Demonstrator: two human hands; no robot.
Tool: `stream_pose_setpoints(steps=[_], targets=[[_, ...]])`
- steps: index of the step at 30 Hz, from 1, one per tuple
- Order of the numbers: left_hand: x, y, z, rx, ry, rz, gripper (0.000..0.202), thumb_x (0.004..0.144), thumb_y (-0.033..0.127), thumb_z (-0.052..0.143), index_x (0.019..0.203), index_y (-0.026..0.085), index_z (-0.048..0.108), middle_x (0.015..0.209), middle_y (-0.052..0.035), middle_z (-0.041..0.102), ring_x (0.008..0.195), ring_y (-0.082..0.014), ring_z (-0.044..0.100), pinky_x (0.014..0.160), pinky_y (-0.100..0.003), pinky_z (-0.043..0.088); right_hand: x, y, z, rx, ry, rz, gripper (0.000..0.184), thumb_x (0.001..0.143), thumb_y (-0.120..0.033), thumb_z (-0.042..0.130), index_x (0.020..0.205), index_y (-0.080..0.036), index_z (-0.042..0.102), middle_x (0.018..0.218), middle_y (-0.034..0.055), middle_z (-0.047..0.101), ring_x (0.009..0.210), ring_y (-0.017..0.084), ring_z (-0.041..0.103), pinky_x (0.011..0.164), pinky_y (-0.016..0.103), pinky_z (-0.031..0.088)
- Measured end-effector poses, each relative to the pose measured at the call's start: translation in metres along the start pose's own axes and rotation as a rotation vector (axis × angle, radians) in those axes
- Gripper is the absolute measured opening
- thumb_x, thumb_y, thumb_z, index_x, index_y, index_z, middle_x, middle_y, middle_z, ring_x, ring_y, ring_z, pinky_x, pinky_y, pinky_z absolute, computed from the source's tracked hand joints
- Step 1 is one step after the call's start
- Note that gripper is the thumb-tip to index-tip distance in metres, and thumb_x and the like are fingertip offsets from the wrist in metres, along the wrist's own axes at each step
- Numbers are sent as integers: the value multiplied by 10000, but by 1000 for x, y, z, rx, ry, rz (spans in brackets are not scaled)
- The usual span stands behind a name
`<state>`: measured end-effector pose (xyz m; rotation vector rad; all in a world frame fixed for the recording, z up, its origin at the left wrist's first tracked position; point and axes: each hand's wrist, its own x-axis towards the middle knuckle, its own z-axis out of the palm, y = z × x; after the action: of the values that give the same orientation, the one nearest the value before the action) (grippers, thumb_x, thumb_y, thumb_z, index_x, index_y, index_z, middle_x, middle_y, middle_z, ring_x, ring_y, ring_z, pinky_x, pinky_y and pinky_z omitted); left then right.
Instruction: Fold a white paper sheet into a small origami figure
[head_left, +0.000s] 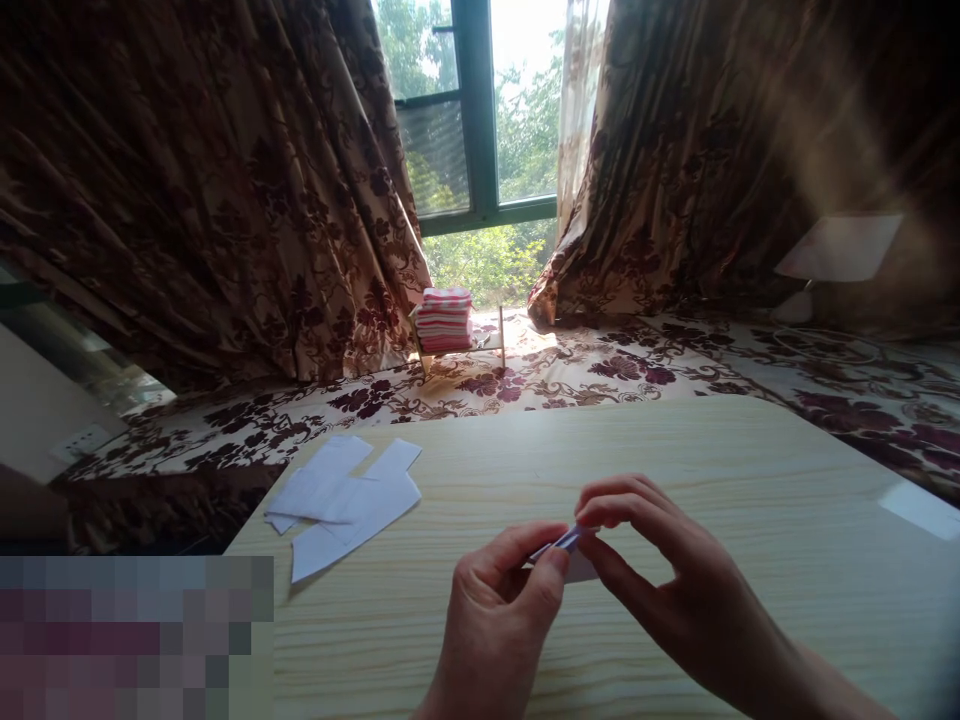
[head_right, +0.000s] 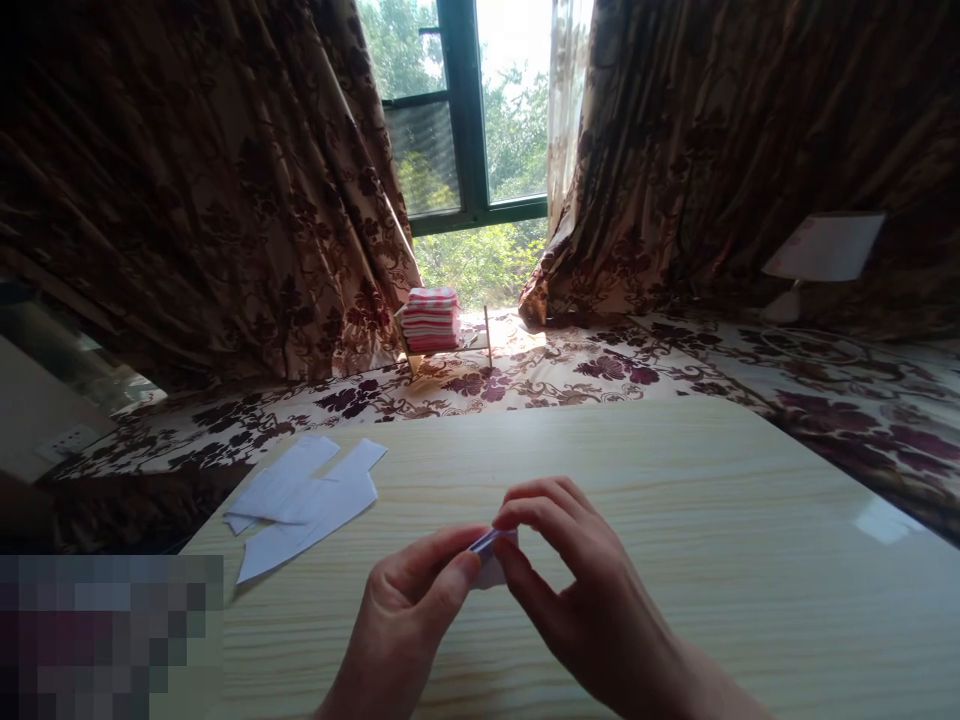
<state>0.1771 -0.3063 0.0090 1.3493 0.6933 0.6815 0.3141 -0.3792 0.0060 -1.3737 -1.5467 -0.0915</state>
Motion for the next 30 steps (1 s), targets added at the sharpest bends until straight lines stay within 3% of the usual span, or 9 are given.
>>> stream_pose_setpoints(steps=[4, 7, 10, 14, 16, 19, 23, 30], targets=[[0, -2, 1, 50, 8, -13, 227, 762, 264, 619, 931, 154, 722, 832, -66, 714, 874, -224, 627, 719, -265, 489, 0, 2, -2, 29, -38, 24, 114, 838, -114, 549, 896, -211, 562, 834, 27, 578, 772, 154, 552, 651, 271, 491], [-1, -1, 1, 89, -49, 4, 227, 796, 246, 575, 942, 159, 725, 846, -65, 705, 881, -215, 622, 763, -269, 478, 0, 3, -4, 32, -95, 8, 118, 850, -95, 525, 825, -209, 543, 802, 24, 572, 778, 158, 544, 659, 279, 480], [-1, 0, 0, 193, -128, 117, 227, 838, 235, 527, 907, 187, 738, 896, -54, 676, 884, -188, 601, 799, -256, 453, -1, 5, -4, 9, -122, -22, 132, 854, -73, 508, 817, -198, 523, 792, 29, 567, 774, 162, 522, 664, 297, 462], [0, -1, -1, 447, -99, 289, 244, 851, 250, 520, 771, 183, 741, 749, -37, 595, 744, -151, 554, 707, -238, 427, -3, 8, -2, -19, -107, -75, 132, 855, -66, 505, 818, -191, 526, 783, 27, 567, 771, 160, 505, 676, 304, 442], [1, -2, -2, 488, -78, 322, 257, 854, 237, 513, 729, 171, 727, 689, -27, 562, 682, -139, 530, 652, -233, 411, -4, 10, 0, 10, -110, -16, 103, 864, -106, 516, 819, -196, 536, 801, 24, 569, 791, 157, 515, 692, 296, 445], [3, -5, -4, 464, -66, 311, 267, 863, 232, 495, 733, 167, 719, 675, -21, 549, 652, -132, 513, 613, -229, 397, -3, 11, 1, 118, -134, 210, 49, 885, -213, 513, 881, -206, 561, 890, 28, 574, 809, 145, 548, 699, 271, 462], [4, -6, -6, 413, -49, 307, 269, 869, 232, 488, 746, 161, 716, 691, -25, 546, 672, -135, 514, 618, -228, 400, -2, 10, 1, 261, -214, 461, 181, 889, -351, 493, 845, -197, 578, 836, 16, 581, 722, 134, 562, 640, 255, 456], [1, -3, -4, 396, -141, 312, 265, 869, 228, 483, 704, 160, 679, 721, -25, 553, 709, -132, 521, 659, -220, 400, -2, 6, -1, 315, -250, 484, 280, 871, -394, 509, 714, -178, 591, 719, 15, 554, 642, 133, 519, 570, 254, 410]])
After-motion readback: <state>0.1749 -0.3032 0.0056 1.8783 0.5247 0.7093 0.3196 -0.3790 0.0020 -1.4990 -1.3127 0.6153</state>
